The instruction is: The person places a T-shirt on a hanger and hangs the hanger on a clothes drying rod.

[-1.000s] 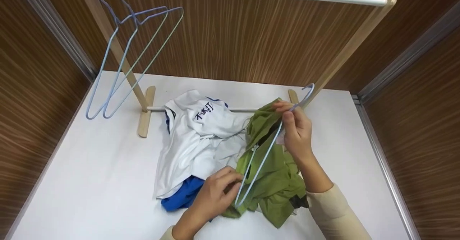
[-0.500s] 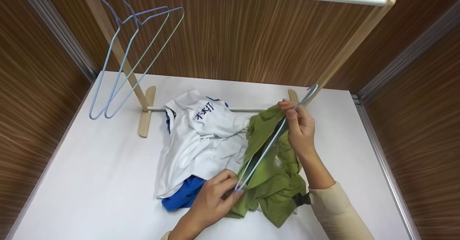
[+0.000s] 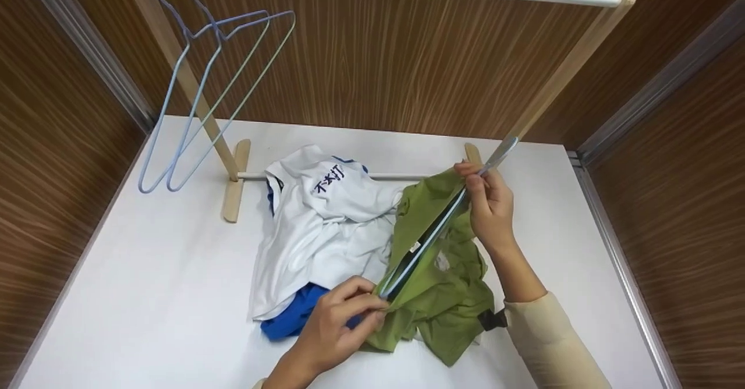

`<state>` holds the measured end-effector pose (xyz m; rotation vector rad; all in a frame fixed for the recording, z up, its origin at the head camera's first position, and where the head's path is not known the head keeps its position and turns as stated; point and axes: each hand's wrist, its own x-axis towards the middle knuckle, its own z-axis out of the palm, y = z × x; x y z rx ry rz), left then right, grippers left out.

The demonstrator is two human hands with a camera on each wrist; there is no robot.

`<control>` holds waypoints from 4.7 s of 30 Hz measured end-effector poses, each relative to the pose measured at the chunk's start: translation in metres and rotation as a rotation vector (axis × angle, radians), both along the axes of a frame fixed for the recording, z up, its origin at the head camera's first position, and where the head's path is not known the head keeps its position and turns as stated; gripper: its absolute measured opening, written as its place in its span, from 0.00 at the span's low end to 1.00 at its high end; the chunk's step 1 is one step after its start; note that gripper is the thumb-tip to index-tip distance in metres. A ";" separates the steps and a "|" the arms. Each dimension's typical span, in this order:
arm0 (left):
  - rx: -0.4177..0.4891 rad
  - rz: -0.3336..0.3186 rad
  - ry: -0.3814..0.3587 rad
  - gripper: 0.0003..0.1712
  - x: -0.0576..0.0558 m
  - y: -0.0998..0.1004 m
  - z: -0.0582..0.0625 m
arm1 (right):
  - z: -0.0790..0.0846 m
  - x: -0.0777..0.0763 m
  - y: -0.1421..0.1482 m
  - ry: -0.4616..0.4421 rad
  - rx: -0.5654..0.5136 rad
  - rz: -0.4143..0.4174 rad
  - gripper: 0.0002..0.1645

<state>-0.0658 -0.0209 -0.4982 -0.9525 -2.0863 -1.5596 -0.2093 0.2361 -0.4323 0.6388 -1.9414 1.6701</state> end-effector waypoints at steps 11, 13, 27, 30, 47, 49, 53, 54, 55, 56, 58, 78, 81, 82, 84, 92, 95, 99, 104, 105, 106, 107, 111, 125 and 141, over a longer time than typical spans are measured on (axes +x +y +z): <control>0.023 0.023 0.057 0.10 -0.003 -0.003 0.004 | -0.004 -0.003 0.004 0.051 0.019 -0.023 0.10; 0.039 0.026 0.065 0.11 -0.003 -0.003 0.009 | -0.004 -0.003 0.004 0.066 0.014 -0.027 0.10; 0.105 0.037 0.099 0.13 -0.008 0.005 0.030 | -0.003 0.001 0.002 0.122 0.088 -0.078 0.07; 0.077 0.049 0.061 0.12 -0.012 0.008 0.022 | -0.002 0.002 0.001 0.132 0.090 -0.075 0.05; 0.069 0.075 -0.019 0.10 -0.043 0.013 0.059 | 0.012 0.020 -0.017 0.255 0.199 0.006 0.04; 0.079 0.068 -0.035 0.09 -0.046 0.014 0.063 | 0.013 0.022 -0.020 0.262 0.214 0.026 0.03; 0.092 0.044 -0.069 0.09 -0.051 0.018 0.067 | 0.016 0.027 -0.024 0.279 0.234 0.041 0.03; 0.095 0.043 -0.080 0.08 -0.052 0.019 0.068 | 0.017 0.028 -0.025 0.284 0.238 0.045 0.03; 0.098 0.041 -0.085 0.08 -0.053 0.020 0.068 | 0.017 0.029 -0.027 0.289 0.243 0.048 0.03; 0.104 0.038 -0.089 0.08 -0.054 0.020 0.069 | 0.017 0.029 -0.028 0.293 0.249 0.052 0.04; 0.111 0.036 -0.094 0.07 -0.056 0.022 0.070 | 0.017 0.030 -0.030 0.300 0.254 0.067 0.04; -0.027 -0.071 -0.183 0.29 -0.066 0.038 0.040 | 0.019 0.037 -0.040 0.370 0.190 0.042 0.12; -0.087 -0.073 -0.161 0.32 -0.065 0.039 0.035 | 0.022 0.038 -0.041 0.371 0.186 0.009 0.13; -0.096 -0.067 -0.147 0.32 -0.064 0.039 0.034 | 0.023 0.038 -0.041 0.367 0.186 0.000 0.14; -0.095 -0.048 -0.129 0.31 -0.064 0.040 0.033 | 0.024 0.038 -0.041 0.361 0.192 -0.018 0.14; 0.032 -0.008 -0.139 0.25 -0.060 0.041 0.032 | 0.025 0.038 -0.038 0.327 0.245 -0.025 0.19; 0.090 -0.008 -0.141 0.24 -0.056 0.040 0.040 | 0.025 0.038 -0.034 0.281 0.248 -0.001 0.21; 0.135 0.004 -0.126 0.23 -0.053 0.038 0.049 | 0.021 0.036 -0.029 0.238 0.216 0.020 0.16; 0.155 -0.001 -0.113 0.22 -0.047 0.034 0.062 | 0.017 0.031 -0.024 0.213 0.185 0.002 0.19; 0.159 -0.005 -0.118 0.22 -0.045 0.032 0.066 | 0.016 0.030 -0.023 0.208 0.181 -0.001 0.20; 0.164 -0.010 -0.120 0.22 -0.044 0.031 0.068 | 0.016 0.029 -0.022 0.202 0.180 -0.008 0.22; 0.168 -0.011 -0.126 0.22 -0.043 0.030 0.069 | 0.016 0.028 -0.020 0.193 0.187 -0.019 0.23; 0.182 -0.011 -0.152 0.23 -0.038 0.026 0.072 | 0.015 0.021 -0.012 0.163 0.208 -0.050 0.26; 0.176 -0.027 -0.067 0.22 -0.032 0.014 0.078 | 0.008 -0.007 0.015 0.017 0.423 -0.209 0.19; 0.194 -0.051 -0.067 0.22 -0.023 0.007 0.079 | -0.026 -0.028 0.044 -0.120 0.397 -0.269 0.15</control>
